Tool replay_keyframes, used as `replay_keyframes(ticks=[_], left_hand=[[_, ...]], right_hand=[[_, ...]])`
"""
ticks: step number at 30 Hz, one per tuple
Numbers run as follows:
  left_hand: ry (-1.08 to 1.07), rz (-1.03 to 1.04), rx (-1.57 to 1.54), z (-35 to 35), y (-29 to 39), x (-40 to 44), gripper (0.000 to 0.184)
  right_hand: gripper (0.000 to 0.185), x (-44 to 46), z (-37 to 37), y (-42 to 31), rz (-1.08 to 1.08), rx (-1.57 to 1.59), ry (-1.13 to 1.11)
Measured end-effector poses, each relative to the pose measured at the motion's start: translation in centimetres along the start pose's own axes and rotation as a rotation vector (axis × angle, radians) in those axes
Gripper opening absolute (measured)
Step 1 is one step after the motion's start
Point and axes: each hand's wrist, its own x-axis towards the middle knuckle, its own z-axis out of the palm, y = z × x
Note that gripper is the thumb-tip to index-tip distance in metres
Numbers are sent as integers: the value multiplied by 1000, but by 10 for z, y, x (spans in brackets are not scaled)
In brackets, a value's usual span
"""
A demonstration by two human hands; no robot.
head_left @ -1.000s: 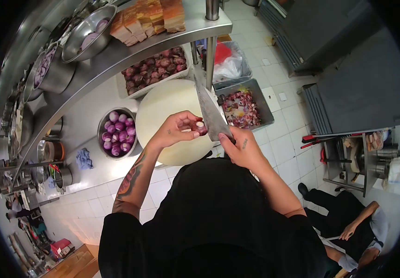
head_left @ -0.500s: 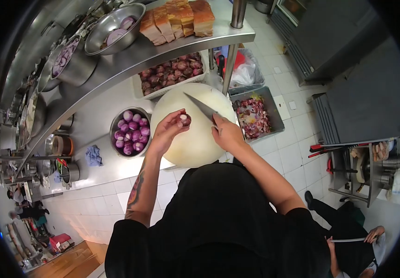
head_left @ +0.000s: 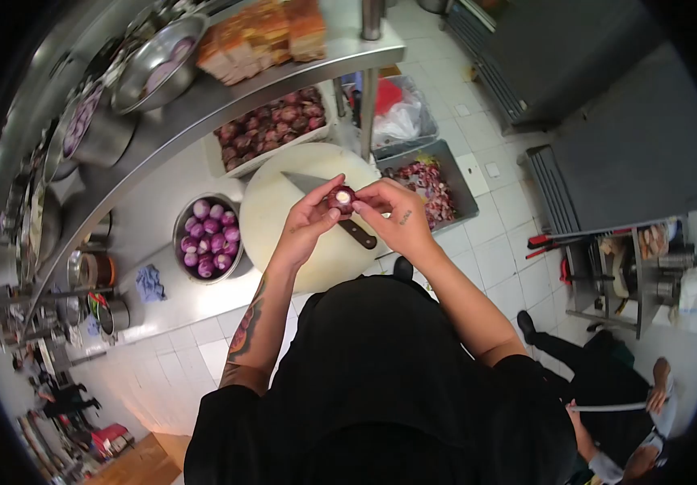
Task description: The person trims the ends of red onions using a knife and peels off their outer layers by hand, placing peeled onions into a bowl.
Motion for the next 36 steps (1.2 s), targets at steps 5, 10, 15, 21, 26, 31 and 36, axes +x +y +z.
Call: replay_keyframes(ticks=[5,10,15,21,26,31,36], left_hand=[[-146,-24,110,19,0,24,61],[-152,-13,186,42,-14,42,56],[-36,0,200,66,-37,44,55],[-53,-19,156,66,-51,45,55],[-72,-95,-48,65,-57,53,56],[-67,20,63,83,-50,57,57],[-107,41,138,83,-60,65,53]], right_hand=[[11,-10,-30,1,69,-5,43],[11,-23,-45,8,-91,-227,194],[12,-30,-47,18,-110,-541,303],[18,-34,-56,46,96,-248,317],[15,-28,-60,53,276,328,317],[12,-29,-61,52,147,114,347],[13,-26,-77,47,153,-120,373]])
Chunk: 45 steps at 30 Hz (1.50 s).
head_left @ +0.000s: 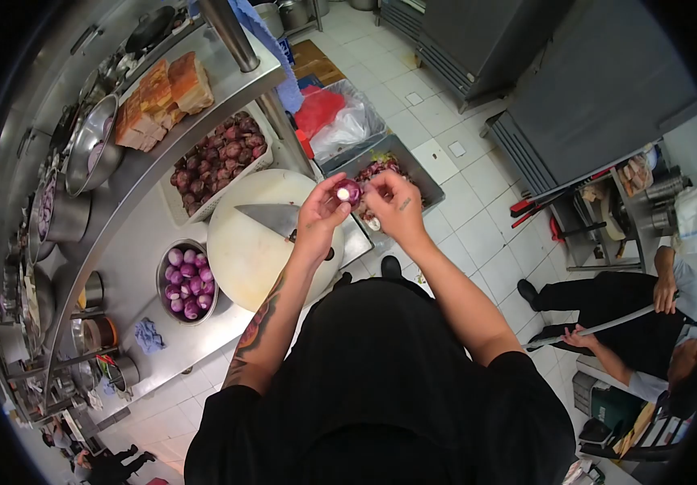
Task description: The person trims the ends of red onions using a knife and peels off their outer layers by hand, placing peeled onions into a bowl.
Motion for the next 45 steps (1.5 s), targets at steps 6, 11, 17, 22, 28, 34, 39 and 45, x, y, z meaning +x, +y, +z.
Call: replay_keyframes(ticks=[6,11,17,22,28,34,39,45], left_hand=[[105,-159,-312,5,7,13,51],[68,15,-34,12,13,16,57],[56,82,-2,14,18,16,59],[42,108,41,13,12,12,58],[97,-11,-31,9,2,13,49],[119,-100,-274,2,-16,17,51],[33,-147,-476,-3,-13,18,46],[52,-250,-467,-12,-9,22,44]], right_hand=[[30,24,-21,21,-198,-195,30],[33,8,-16,-21,118,145,-183],[33,10,-14,-13,167,399,-164],[31,11,-7,-4,138,342,-150],[23,14,0,2,182,221,-70],[19,17,-2,8,182,278,-142],[20,25,-7,19,134,213,-88],[29,41,-31,40,-194,-223,-10]])
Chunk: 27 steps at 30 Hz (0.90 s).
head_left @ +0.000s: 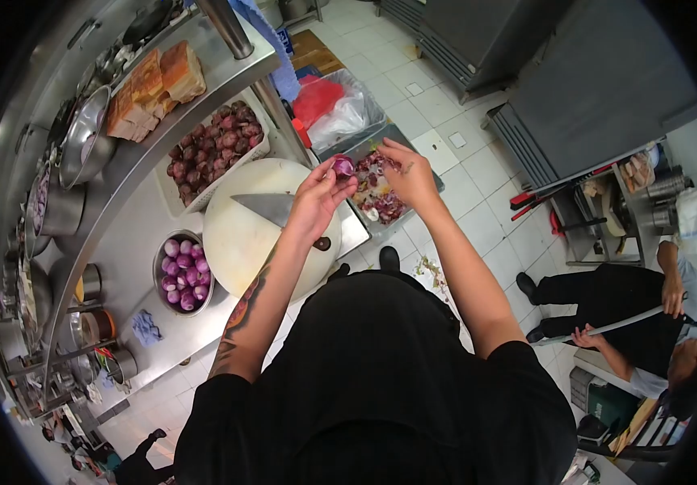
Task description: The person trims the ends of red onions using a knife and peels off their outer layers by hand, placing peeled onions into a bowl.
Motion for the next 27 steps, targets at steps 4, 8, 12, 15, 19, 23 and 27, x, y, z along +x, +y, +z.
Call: replay_keyframes(ticks=[4,8,12,15,19,23,27], left_hand=[[39,-31,-25,5,1,3,41],[-24,-69,-45,3,2,3,36],[-76,-132,7,-2,12,0,30],[-81,-138,59,-2,16,-1,29],[-73,-138,61,0,19,-8,29],[-24,-169,58,-3,19,-11,29],[-24,-182,63,-6,18,-14,30]], right_hand=[[26,-2,-2,-47,-41,101,-54],[28,-3,0,-64,-4,229,-151],[27,-3,-3,-63,-28,223,-210],[26,-4,-4,-67,-13,247,-234],[21,-7,-1,-65,3,189,-254],[19,-11,-1,-65,70,212,-253],[21,-16,5,-63,94,260,-256]])
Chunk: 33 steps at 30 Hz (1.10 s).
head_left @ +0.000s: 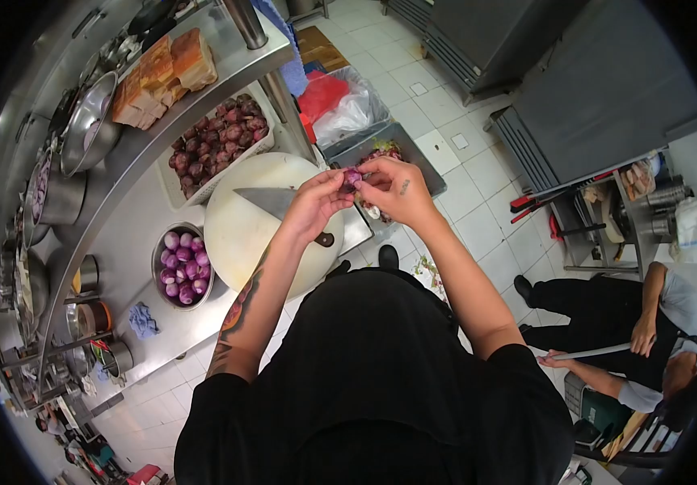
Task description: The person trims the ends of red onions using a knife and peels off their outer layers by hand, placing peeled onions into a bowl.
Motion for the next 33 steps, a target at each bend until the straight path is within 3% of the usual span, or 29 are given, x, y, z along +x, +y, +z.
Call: replay_keyframes(ticks=[6,9,15,18,23,26,33], left_hand=[[-34,1,-3,-5,1,-7,30],[-33,1,13,-9,0,-9,29],[-9,-42,-106,-8,1,-21,29],[17,-30,-76,-8,-3,-23,30],[48,-79,-114,-10,-6,-30,30],[63,-98,-145,-8,-9,-32,30],[20,-58,-39,-8,-14,-40,30]], right_hand=[[25,-2,6,-9,41,-1,-33],[25,-2,10,0,-118,-51,-8],[25,-7,11,-20,40,-34,-68],[20,-12,18,-25,-102,-54,17],[20,-8,10,-21,-235,-211,-82],[18,-15,14,-30,-121,-127,-65],[14,-24,16,-7,-129,-35,-15]])
